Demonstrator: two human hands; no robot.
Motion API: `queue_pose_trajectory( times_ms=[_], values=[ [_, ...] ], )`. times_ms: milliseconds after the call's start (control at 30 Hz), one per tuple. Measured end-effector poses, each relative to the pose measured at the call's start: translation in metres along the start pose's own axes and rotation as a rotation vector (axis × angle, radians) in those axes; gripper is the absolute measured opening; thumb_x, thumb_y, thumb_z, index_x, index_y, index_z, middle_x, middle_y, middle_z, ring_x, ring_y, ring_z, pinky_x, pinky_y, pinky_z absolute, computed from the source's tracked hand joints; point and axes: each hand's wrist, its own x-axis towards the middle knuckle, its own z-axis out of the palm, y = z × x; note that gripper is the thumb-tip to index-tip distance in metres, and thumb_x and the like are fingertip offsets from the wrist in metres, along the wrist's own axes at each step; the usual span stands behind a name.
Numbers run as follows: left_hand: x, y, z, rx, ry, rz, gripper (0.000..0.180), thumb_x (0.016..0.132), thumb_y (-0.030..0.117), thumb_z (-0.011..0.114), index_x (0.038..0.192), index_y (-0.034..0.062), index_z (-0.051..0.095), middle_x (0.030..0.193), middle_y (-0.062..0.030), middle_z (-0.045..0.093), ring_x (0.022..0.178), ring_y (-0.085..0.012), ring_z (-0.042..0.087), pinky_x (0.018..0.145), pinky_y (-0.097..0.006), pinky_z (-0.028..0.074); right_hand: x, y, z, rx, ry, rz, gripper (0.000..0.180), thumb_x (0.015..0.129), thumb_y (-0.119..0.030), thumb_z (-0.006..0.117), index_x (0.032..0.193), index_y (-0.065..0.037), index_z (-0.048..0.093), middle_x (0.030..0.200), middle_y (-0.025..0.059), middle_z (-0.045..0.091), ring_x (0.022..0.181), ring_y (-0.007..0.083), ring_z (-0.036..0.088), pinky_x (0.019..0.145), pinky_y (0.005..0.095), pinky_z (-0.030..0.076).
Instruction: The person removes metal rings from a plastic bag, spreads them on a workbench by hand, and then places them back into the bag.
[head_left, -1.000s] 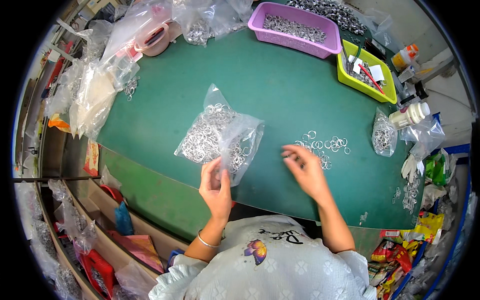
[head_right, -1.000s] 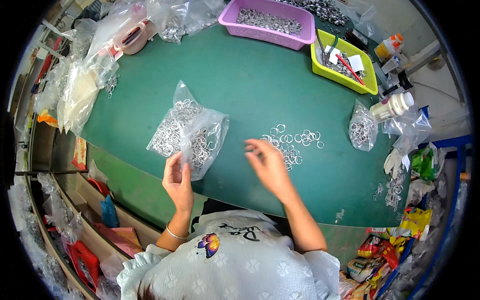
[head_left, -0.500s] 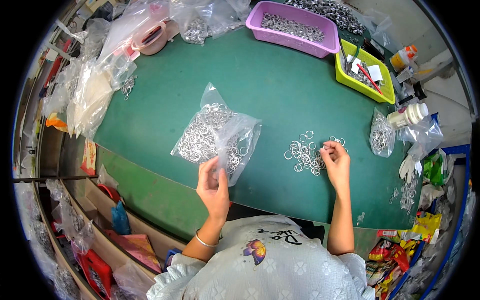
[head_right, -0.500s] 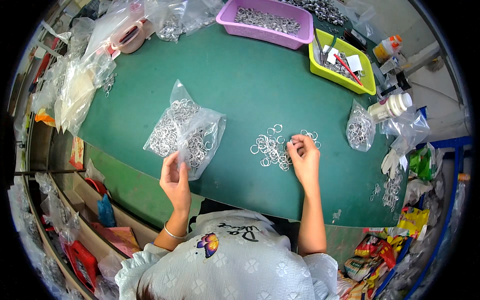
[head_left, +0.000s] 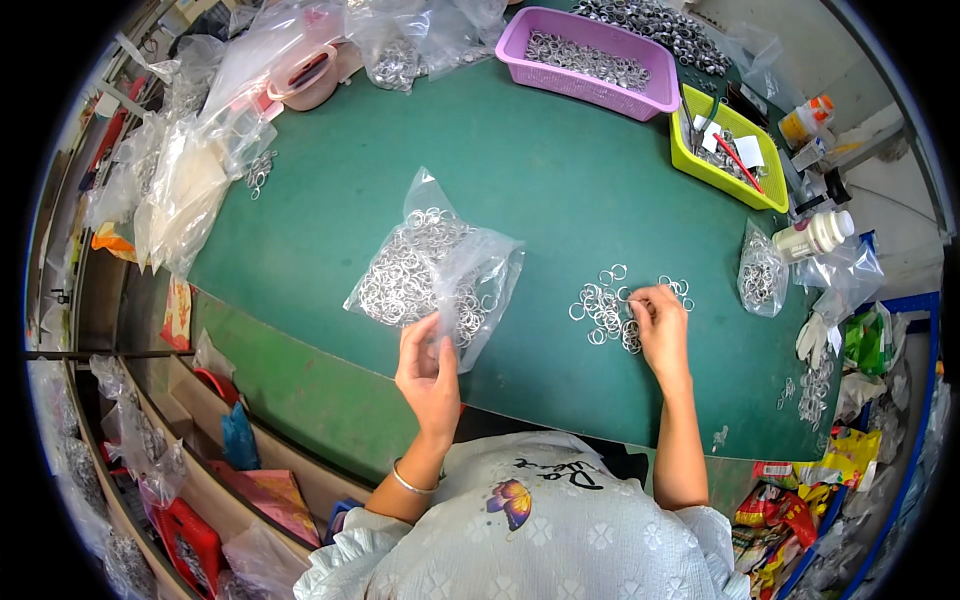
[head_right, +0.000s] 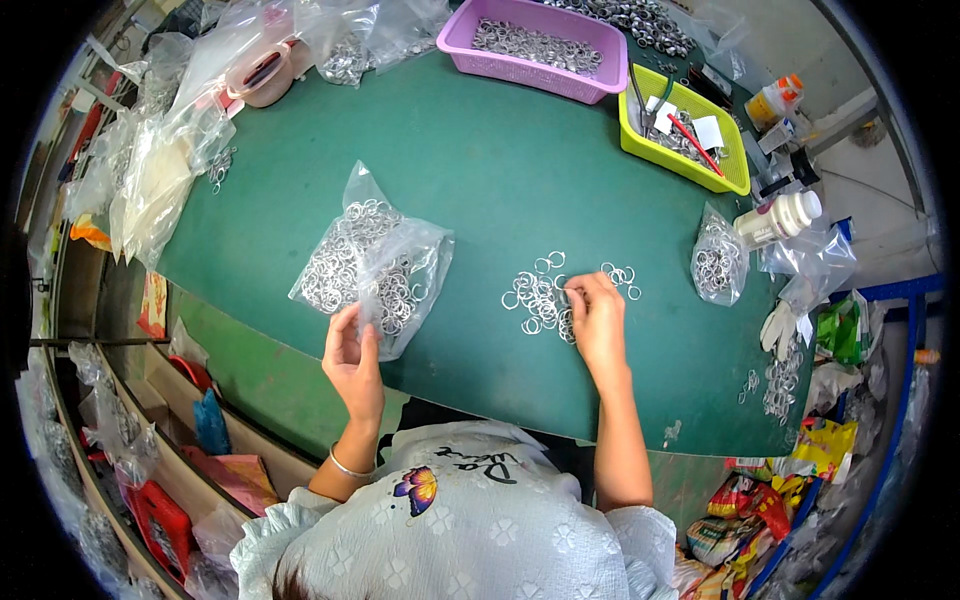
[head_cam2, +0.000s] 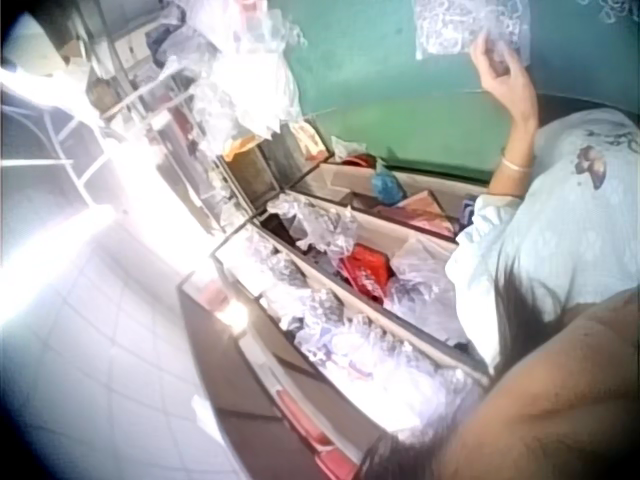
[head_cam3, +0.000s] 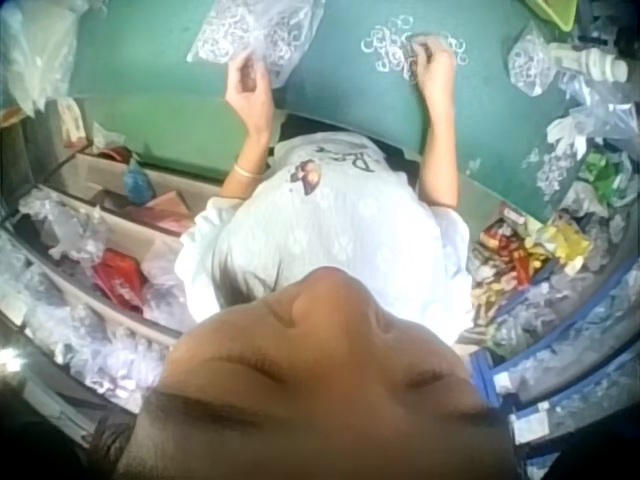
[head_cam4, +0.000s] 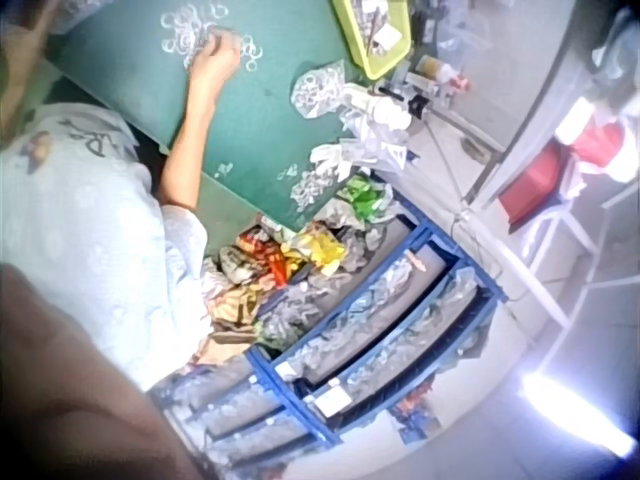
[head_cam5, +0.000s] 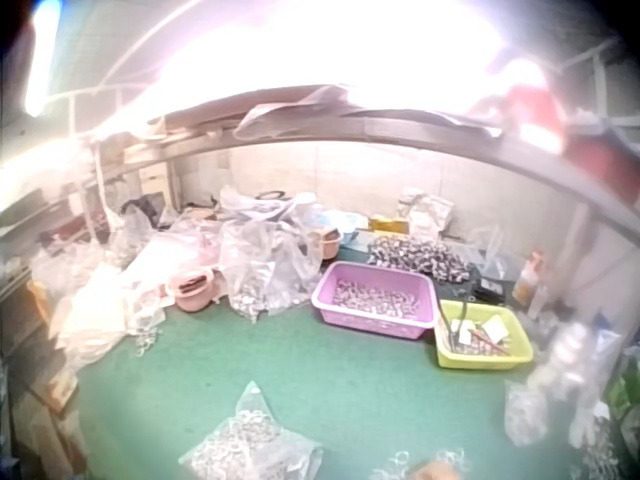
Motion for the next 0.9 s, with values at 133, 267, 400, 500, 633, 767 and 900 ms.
queue_pose_trajectory(
  times_ms=[133,267,400,500,633,767,900],
  values=[
    [-0.001,0.002,-0.001,-0.003,0.002,-0.009,0.029,0.084,-0.01,0.051,0.113,-0.0053,0.052,0.106,-0.0061,0.048,0.093,-0.0118,0.051,0.078,-0.023,0.043,-0.006,-0.013,0.008,0.637,-0.223,0.336,0.011,0.086,-0.002,0.056,0.096,-0.006,0.059,0.072,-0.0053,0.053,0.063,0.0033,0.047,0.053,0.0211,0.037],
    [0.001,0.002,0.0,0.005,-0.012,-0.027,0.031,0.084,-0.01,0.05,0.115,-0.0055,0.052,0.106,-0.0063,0.048,0.095,-0.0124,0.051,0.083,-0.024,0.043,0.002,-0.088,0.065,0.739,-0.381,0.169,0.019,0.088,-0.012,0.056,0.105,-0.003,0.056,0.087,0.0029,0.061,0.077,0.0103,0.06,0.063,0.0233,0.047],
    [0.004,0.008,0.003,-0.004,0.007,-0.063,0.03,0.085,-0.01,0.051,0.114,-0.0058,0.052,0.104,-0.0062,0.049,0.093,-0.0122,0.052,0.083,-0.023,0.043,-0.007,-0.117,0.095,0.739,-0.416,-0.097,0.031,0.087,-0.002,0.053,0.118,0.002,0.051,0.117,0.0178,0.054,0.1,0.0222,0.058,0.076,0.029,0.052],
    [0.003,0.007,-0.001,-0.015,0.006,-0.071,0.029,0.085,-0.01,0.051,0.113,-0.0059,0.052,0.104,-0.0061,0.049,0.093,-0.0121,0.052,0.083,-0.023,0.043,-0.01,-0.103,0.053,0.481,-0.25,-0.231,0.028,0.083,0.001,0.055,0.111,0.001,0.056,0.11,0.0177,0.057,0.097,0.0273,0.059,0.079,0.0332,0.051],
    [0.002,0.003,-0.003,-0.013,0.003,-0.058,0.028,0.084,-0.01,0.05,0.112,-0.0057,0.053,0.103,-0.006,0.05,0.093,-0.0121,0.053,0.082,-0.023,0.043,-0.016,-0.038,-0.012,0.097,-0.165,0.072,0.032,0.078,-0.004,0.065,0.109,-0.002,0.061,0.104,0.0143,0.059,0.09,0.0301,0.058,0.08,0.0349,0.048],
    [0.001,0.0,-0.002,0.008,-0.012,-0.06,0.028,0.084,-0.011,0.05,0.111,-0.0055,0.053,0.103,-0.006,0.05,0.093,-0.0121,0.053,0.082,-0.023,0.043,-0.023,-0.009,-0.023,-0.285,-0.022,-0.096,0.033,0.069,-0.002,0.072,0.1,0.001,0.063,0.087,0.012,0.059,0.071,0.024,0.054,0.067,0.031,0.046],
    [0.001,0.001,-0.001,0.01,-0.007,-0.057,0.028,0.084,-0.01,0.05,0.111,-0.0058,0.053,0.104,-0.0062,0.05,0.094,-0.0125,0.053,0.083,-0.024,0.043,-0.024,0.002,-0.021,-0.011,-0.104,0.137,0.03,0.072,0.001,0.07,0.101,0.002,0.062,0.079,0.0104,0.06,0.062,0.0182,0.054,0.059,0.0285,0.044]
  ],
)
